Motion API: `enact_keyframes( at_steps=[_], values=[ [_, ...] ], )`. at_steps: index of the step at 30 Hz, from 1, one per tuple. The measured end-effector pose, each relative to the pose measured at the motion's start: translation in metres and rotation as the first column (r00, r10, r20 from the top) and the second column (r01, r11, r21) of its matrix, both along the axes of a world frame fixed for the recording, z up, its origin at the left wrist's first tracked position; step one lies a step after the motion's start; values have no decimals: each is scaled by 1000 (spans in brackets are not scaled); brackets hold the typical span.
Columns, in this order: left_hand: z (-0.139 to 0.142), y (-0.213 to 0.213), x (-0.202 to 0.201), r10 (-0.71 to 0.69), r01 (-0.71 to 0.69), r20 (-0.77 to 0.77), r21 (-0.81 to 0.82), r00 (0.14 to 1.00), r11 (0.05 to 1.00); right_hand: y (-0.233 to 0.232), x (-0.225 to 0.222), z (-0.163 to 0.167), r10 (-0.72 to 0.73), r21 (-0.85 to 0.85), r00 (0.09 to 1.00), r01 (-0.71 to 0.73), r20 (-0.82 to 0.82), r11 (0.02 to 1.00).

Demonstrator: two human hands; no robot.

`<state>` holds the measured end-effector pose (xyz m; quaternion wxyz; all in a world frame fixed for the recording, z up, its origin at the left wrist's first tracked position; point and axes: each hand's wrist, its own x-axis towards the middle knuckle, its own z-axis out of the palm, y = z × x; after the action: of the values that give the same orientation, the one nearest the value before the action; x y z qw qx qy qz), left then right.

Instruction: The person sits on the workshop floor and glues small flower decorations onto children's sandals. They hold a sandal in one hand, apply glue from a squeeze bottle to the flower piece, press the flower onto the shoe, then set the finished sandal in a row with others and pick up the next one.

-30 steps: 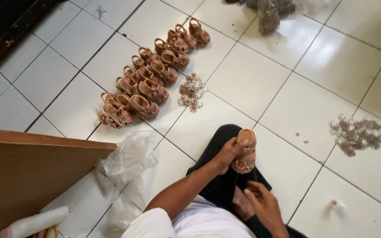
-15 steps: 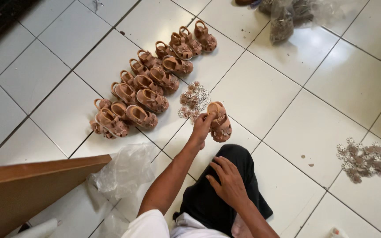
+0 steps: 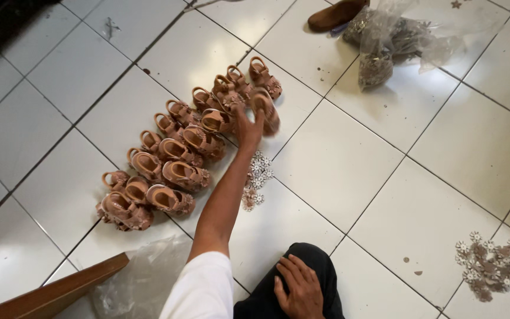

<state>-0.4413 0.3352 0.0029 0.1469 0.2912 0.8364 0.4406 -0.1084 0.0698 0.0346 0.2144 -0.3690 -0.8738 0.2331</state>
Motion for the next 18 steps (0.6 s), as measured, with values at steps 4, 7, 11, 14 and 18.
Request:
enact_keyframes(
  at_steps=[4,7,11,14,18],
  values=[
    [-15,5,1,-363,203,-736,-302,572,932,-3,2,-9,-25,-82,998,29,52,996],
    [-23,1,11,-505,241,-599,-467,622,851,-4,3,-13,-18,-74,999,21,45,997],
    [-20,-6,5,-464,257,-410,-466,785,847,-5,3,-10,-9,-46,1000,10,26,999],
    [-10,-18,10,-472,319,-373,-401,799,859,-3,0,-3,-7,-60,1000,9,28,998],
    [-12,-81,63,-494,471,-328,-152,805,869,5,-6,10,37,-84,999,-40,-32,996]
  ],
)
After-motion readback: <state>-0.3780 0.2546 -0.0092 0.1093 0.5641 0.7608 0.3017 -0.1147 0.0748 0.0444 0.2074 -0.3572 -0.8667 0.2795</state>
